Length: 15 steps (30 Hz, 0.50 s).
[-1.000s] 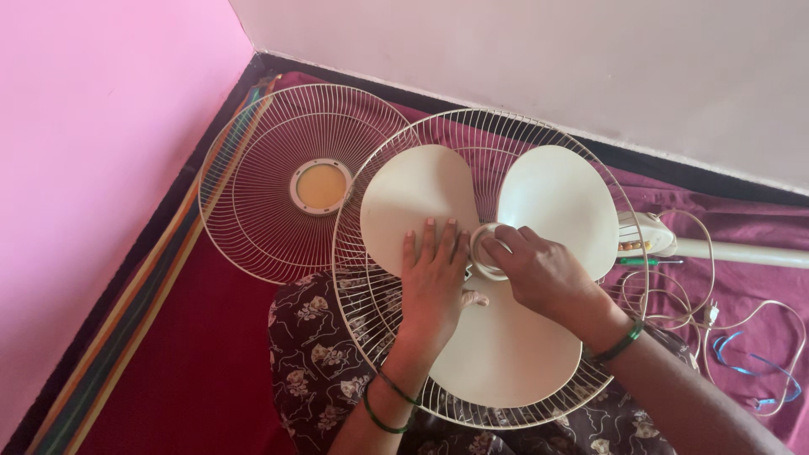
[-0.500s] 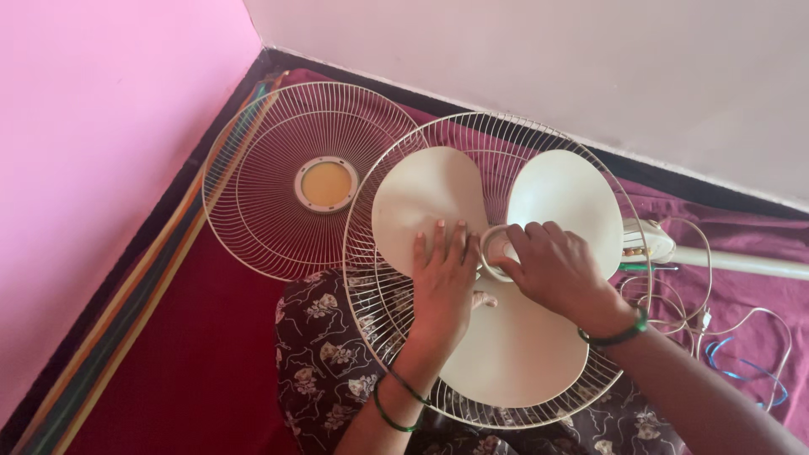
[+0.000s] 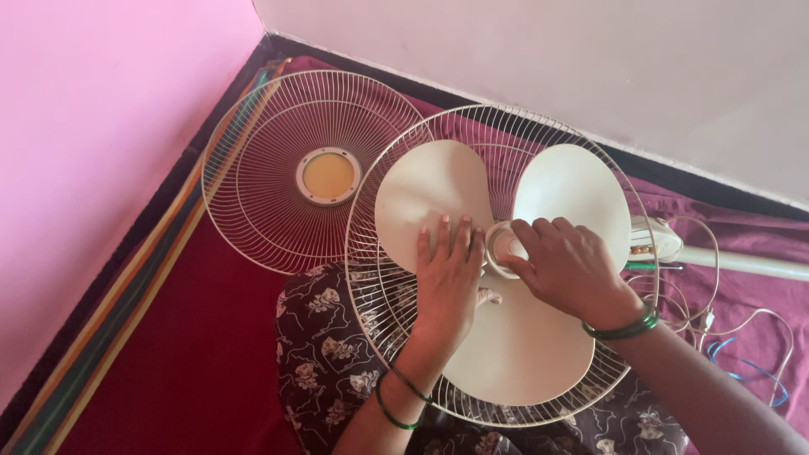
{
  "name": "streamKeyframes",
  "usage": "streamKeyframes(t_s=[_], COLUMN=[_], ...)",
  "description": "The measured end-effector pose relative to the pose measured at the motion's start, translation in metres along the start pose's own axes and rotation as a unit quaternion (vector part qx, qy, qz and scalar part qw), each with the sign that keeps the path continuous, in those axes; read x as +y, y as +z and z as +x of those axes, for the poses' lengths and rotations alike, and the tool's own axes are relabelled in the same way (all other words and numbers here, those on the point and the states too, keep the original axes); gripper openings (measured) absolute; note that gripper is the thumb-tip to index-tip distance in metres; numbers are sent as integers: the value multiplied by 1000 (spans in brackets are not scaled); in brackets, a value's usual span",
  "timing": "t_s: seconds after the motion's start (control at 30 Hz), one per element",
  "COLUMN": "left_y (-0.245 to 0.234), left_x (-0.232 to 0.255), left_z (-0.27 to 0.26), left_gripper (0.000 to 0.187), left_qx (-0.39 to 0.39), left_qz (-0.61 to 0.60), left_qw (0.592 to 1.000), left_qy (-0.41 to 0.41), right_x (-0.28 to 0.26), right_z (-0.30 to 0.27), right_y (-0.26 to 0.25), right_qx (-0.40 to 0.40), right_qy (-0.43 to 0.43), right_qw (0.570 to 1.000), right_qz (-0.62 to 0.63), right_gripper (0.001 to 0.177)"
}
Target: The person disassembles a standing electric fan by removing the front grille, unscrewing the blade hub, detaching the fan blades, and using a screwdriver on the motor housing. The components are placed on the bed beside the fan.
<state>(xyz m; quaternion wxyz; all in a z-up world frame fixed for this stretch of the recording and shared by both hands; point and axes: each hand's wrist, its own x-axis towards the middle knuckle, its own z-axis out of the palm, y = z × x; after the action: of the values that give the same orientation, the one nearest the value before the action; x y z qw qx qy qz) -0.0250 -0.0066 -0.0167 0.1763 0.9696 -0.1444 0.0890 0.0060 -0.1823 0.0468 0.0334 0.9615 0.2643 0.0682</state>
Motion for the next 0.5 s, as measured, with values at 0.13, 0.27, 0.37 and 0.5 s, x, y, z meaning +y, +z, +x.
streamKeyframes(t_s=[0.13, 0.27, 0.37, 0.5], left_y=[3, 3, 2, 3], left_x=[0, -1, -1, -1], left_z=[0, 0, 1, -1], left_gripper=[109, 109, 110, 111], left_qx=[9, 14, 7, 8], left_qz=[-13, -7, -13, -16], left_qw=[1000, 1000, 1000, 1000], left_qy=[2, 3, 0, 3], right_x=[1, -1, -1, 4], right_z=[-6, 2, 7, -1], right_y=[4, 16, 13, 0], right_qx=[82, -31, -35, 29], right_qy=[-92, 7, 47, -23], right_qw=[992, 999, 998, 999], right_qz=[33, -4, -7, 38], right_gripper=[31, 33, 37, 42])
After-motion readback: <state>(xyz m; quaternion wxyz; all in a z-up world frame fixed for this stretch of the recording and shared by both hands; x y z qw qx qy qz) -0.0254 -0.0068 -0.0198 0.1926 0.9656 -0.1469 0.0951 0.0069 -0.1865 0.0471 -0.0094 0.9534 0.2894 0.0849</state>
